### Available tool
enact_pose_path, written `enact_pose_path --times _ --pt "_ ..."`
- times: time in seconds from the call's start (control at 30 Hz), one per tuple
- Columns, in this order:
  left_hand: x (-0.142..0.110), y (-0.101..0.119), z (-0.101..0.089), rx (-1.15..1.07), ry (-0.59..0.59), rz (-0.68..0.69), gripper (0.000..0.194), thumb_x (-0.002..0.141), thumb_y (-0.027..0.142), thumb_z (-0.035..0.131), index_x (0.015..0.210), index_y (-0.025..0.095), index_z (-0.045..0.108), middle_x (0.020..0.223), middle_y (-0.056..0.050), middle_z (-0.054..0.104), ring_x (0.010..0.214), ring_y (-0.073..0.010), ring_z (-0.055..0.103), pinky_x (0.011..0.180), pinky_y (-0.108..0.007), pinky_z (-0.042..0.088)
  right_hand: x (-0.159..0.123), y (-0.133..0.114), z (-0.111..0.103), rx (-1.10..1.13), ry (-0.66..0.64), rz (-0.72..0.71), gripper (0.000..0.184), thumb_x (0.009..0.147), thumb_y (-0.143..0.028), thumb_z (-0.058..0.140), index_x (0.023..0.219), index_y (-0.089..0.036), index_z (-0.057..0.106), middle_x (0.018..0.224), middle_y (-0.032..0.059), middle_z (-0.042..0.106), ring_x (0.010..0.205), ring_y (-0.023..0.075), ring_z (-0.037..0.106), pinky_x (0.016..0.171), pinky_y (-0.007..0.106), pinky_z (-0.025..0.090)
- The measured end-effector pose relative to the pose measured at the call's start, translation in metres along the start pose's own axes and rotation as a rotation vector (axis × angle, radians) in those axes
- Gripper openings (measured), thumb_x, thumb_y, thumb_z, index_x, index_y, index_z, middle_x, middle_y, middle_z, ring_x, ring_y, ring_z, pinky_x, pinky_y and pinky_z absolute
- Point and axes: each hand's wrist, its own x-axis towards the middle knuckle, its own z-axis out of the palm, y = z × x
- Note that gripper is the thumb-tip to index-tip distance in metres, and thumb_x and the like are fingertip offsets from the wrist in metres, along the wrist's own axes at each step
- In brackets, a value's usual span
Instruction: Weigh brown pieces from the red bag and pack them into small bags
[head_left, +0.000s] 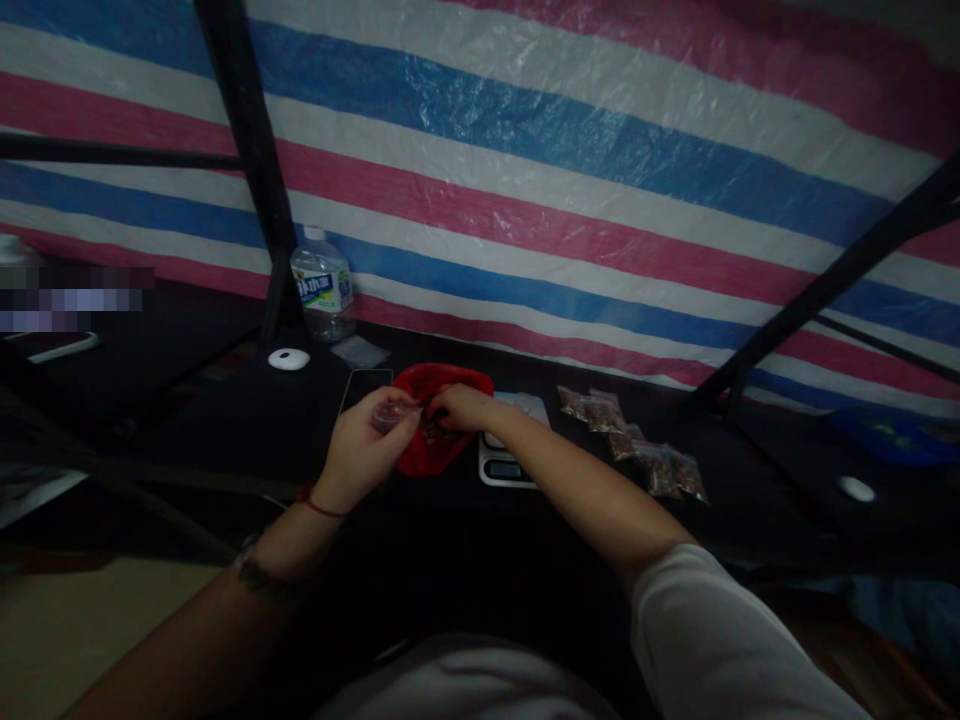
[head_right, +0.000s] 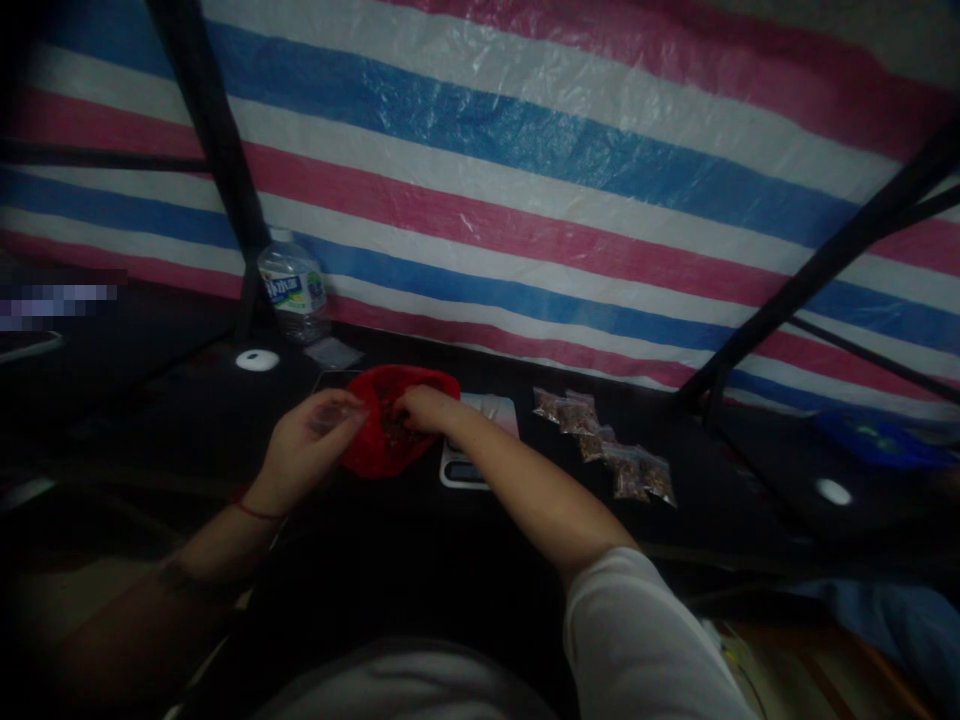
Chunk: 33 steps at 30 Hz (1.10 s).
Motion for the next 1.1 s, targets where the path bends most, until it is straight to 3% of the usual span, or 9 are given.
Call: enact_pose_path --times 0.2,0.4,0.87,1.1 --pt "0.002 -0.006 0.002 -0.021 0.025 -0.025 0.021 0.075 0.037 0.061 0.085 0.019 0.064 0.080 -0.002 0.069 0.073 -0.0160 0.064 0.068 -0.024 0.051 0.000 0.009 -0.001 0.036 0.062 -0.002 0.031 0.077 -0.006 0.058 0.103 -0.015 0.072 0.101 0.0081 0.071 0.088 0.0171 0.063 0.080 0.026 0.045" --pt "0.004 -0.007 0.001 0.052 0.016 -0.039 0.022 0.075 0.038 0.060 0.085 0.019 0.064 0.082 -0.002 0.070 0.074 -0.0164 0.065 0.069 -0.024 0.051 -0.003 0.019 -0.007 0.122 0.124 0.026 0.029 0.077 -0.007 0.058 0.100 -0.017 0.073 0.099 0.0053 0.072 0.088 0.0145 0.063 0.080 0.023 0.044" --pt "0.004 -0.012 0.005 0.112 -0.010 -0.052 0.023 0.075 0.038 0.059 0.086 0.018 0.065 0.083 -0.003 0.071 0.074 -0.0166 0.066 0.070 -0.025 0.051 -0.009 0.021 -0.013 0.276 0.079 0.140 0.030 0.075 -0.008 0.062 0.101 -0.017 0.074 0.088 0.0022 0.074 0.073 0.0114 0.063 0.066 0.019 0.043" --pt "0.002 -0.005 0.006 0.156 -0.069 -0.026 0.023 0.075 0.038 0.057 0.087 0.019 0.064 0.083 -0.002 0.072 0.076 -0.0173 0.067 0.072 -0.026 0.052 -0.015 0.020 -0.020 0.314 0.078 0.124 0.030 0.075 -0.009 0.061 0.100 -0.018 0.074 0.091 0.0015 0.074 0.075 0.0113 0.064 0.069 0.019 0.045"
